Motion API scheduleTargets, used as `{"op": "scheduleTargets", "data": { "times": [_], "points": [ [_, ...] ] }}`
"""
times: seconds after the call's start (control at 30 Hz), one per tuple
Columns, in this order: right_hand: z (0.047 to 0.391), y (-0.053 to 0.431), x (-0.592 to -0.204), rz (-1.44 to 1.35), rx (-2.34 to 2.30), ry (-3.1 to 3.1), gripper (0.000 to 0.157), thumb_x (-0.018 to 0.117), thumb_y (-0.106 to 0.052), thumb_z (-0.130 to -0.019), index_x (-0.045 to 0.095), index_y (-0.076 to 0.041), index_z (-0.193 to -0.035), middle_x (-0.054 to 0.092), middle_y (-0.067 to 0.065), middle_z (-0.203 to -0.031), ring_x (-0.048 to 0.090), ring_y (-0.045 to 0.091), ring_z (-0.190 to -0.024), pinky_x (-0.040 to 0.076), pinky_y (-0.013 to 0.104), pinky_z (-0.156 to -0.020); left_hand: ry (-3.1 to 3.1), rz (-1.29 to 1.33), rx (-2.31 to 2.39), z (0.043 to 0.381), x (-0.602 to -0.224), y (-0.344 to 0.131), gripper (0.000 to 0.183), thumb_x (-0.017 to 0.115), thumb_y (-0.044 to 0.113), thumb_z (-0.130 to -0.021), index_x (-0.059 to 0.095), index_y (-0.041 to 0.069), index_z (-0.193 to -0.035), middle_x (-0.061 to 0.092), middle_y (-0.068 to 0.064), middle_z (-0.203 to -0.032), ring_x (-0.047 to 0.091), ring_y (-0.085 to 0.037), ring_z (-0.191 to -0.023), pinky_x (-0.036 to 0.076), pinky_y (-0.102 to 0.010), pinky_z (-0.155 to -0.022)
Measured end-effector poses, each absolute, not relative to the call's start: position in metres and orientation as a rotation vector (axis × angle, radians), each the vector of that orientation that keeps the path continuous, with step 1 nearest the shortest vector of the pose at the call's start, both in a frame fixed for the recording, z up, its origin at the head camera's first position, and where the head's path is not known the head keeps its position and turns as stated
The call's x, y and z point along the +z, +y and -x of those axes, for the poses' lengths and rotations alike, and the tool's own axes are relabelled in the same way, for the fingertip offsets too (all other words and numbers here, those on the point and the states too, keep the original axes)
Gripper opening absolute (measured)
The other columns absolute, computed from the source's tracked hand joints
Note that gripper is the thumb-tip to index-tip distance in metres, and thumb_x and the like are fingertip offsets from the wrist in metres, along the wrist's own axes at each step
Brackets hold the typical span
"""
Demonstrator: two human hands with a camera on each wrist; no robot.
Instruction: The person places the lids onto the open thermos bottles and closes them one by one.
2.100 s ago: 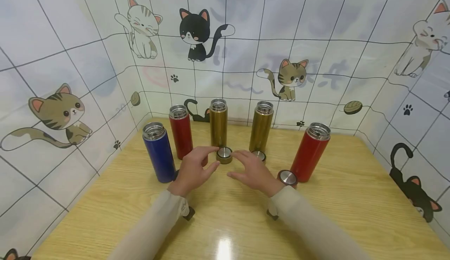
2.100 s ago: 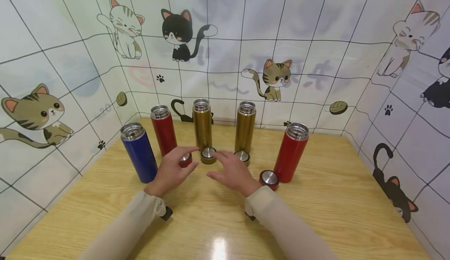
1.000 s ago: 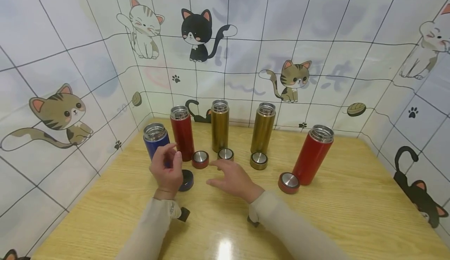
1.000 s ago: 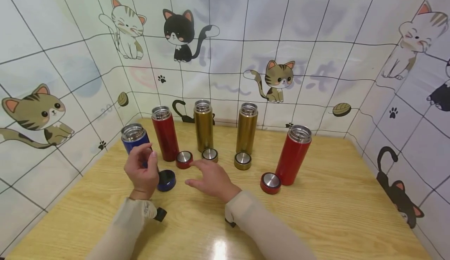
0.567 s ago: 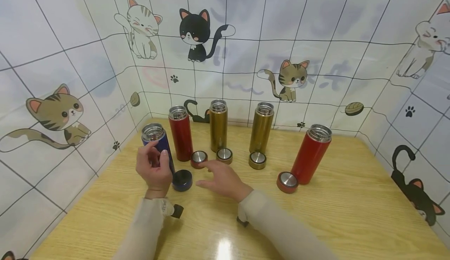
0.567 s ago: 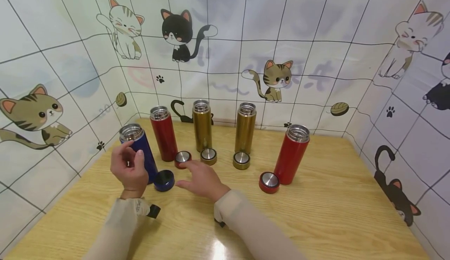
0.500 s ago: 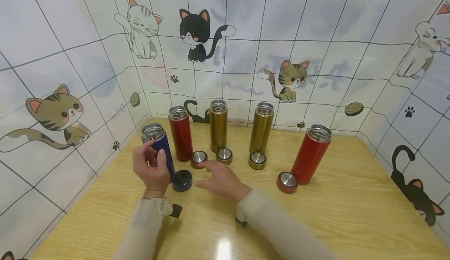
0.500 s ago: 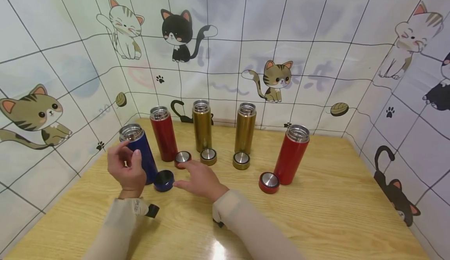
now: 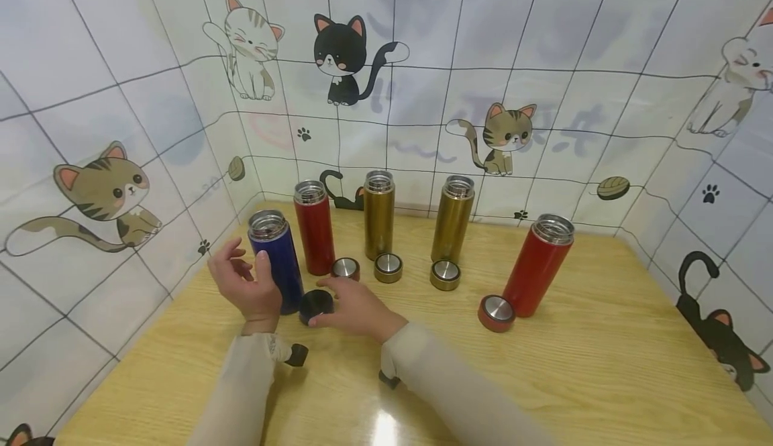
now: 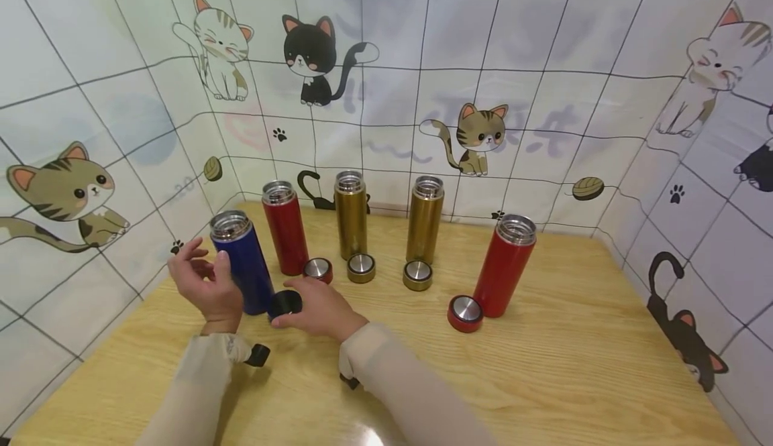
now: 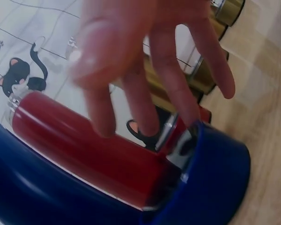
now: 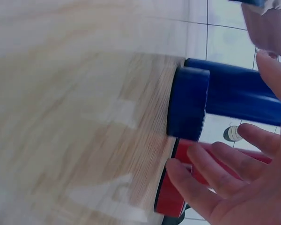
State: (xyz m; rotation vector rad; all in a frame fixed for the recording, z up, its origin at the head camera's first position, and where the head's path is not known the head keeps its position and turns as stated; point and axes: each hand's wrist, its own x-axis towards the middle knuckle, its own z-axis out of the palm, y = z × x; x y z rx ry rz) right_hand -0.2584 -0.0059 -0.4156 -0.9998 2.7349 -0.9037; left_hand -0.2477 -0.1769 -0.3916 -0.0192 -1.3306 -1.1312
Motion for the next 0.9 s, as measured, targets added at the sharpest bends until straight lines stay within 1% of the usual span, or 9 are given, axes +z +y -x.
{"op": "scheduleTargets", "data": {
  "times": [0.17, 0.23, 0.3, 0.37, 0.53, 0.63, 0.7, 0.77, 0.9],
  "points": [
    [0.259, -0.013, -0.419, 0.992, -0.854, 2.754, 0.075, 0.076, -0.052, -0.079, 0.053, -0.014, -0.139, 0.056, 0.0, -0.135, 0.051, 0.015, -0.124, 0.041, 0.032, -0.104, -1.422, -0.051, -1.12, 0.262, -0.413, -0.19, 0.048, 0.059, 0.029, -0.081, 0.058, 0.004, -0.122, 0.048, -0.024, -0.103, 0.042, -0.022, -0.081, 0.029, -0.026, -0.065],
    [0.261, -0.015, -0.42, 0.986, -0.845, 2.753, 0.076, 0.076, -0.053, -0.078, 0.053, -0.016, -0.139, 0.055, 0.0, -0.136, 0.05, 0.015, -0.125, 0.04, 0.032, -0.104, -1.45, -0.073, -1.109, 0.264, -0.416, -0.192, 0.05, 0.059, 0.031, -0.082, 0.057, 0.006, -0.125, 0.049, -0.023, -0.109, 0.044, -0.024, -0.085, 0.03, -0.026, -0.068],
    [0.263, -0.016, -0.421, 0.992, -0.835, 2.738, 0.077, 0.077, -0.052, -0.078, 0.051, -0.016, -0.141, 0.053, 0.0, -0.138, 0.048, 0.015, -0.127, 0.039, 0.031, -0.105, -1.46, -0.074, -1.112, 0.265, -0.416, -0.191, 0.05, 0.059, 0.029, -0.083, 0.055, 0.003, -0.126, 0.05, -0.024, -0.114, 0.045, -0.03, -0.089, 0.031, -0.028, -0.07],
    [0.265, -0.017, -0.422, 1.015, -0.823, 2.71, 0.078, 0.077, -0.051, -0.078, 0.049, -0.016, -0.143, 0.051, 0.001, -0.14, 0.046, 0.015, -0.129, 0.038, 0.032, -0.106, -1.45, -0.064, -1.131, 0.264, -0.412, -0.188, 0.051, 0.059, 0.024, -0.084, 0.052, -0.004, -0.126, 0.049, -0.028, -0.117, 0.046, -0.037, -0.092, 0.032, -0.032, -0.073],
    [0.269, -0.018, -0.425, 1.072, -0.711, 2.614, 0.081, 0.076, -0.044, -0.082, 0.04, -0.016, -0.149, 0.043, 0.003, -0.148, 0.037, 0.019, -0.136, 0.027, 0.039, -0.113, -1.441, 0.003, -1.268, 0.253, -0.396, -0.177, 0.052, 0.058, 0.012, -0.084, 0.045, -0.014, -0.127, 0.046, -0.031, -0.124, 0.045, -0.047, -0.103, 0.036, -0.047, -0.087],
    [0.27, -0.019, -0.426, 1.079, -0.611, 2.603, 0.081, 0.074, -0.042, -0.083, 0.036, -0.021, -0.151, 0.037, 0.005, -0.152, 0.034, 0.026, -0.139, 0.026, 0.045, -0.113, -1.506, 0.034, -1.384, 0.248, -0.391, -0.176, 0.056, 0.057, 0.012, -0.086, 0.04, -0.013, -0.133, 0.043, -0.027, -0.133, 0.042, -0.043, -0.116, 0.033, -0.053, -0.099],
    [0.269, -0.02, -0.427, 1.075, -0.565, 2.622, 0.078, 0.073, -0.042, -0.084, 0.036, -0.024, -0.151, 0.035, 0.006, -0.153, 0.035, 0.032, -0.137, 0.03, 0.047, -0.111, -1.567, 0.069, -1.478, 0.246, -0.389, -0.178, 0.06, 0.056, 0.012, -0.087, 0.035, -0.01, -0.139, 0.04, -0.024, -0.139, 0.04, -0.039, -0.123, 0.03, -0.054, -0.104],
    [0.269, -0.021, -0.428, 1.075, -0.529, 2.646, 0.075, 0.072, -0.04, -0.085, 0.037, -0.027, -0.151, 0.034, 0.007, -0.154, 0.036, 0.036, -0.136, 0.033, 0.048, -0.108, -1.628, 0.105, -1.575, 0.247, -0.389, -0.181, 0.065, 0.057, 0.011, -0.088, 0.03, -0.005, -0.145, 0.038, -0.022, -0.144, 0.038, -0.033, -0.127, 0.03, -0.05, -0.107],
    [0.268, -0.023, -0.432, 1.11, -0.478, 2.701, 0.071, 0.07, -0.04, -0.087, 0.039, -0.027, -0.15, 0.037, 0.006, -0.152, 0.039, 0.034, -0.133, 0.035, 0.046, -0.107, -1.735, 0.127, -1.705, 0.247, -0.39, -0.188, 0.074, 0.06, 0.011, -0.089, 0.022, 0.005, -0.152, 0.038, -0.018, -0.145, 0.04, -0.027, -0.127, 0.032, -0.045, -0.107]
  ]
}}
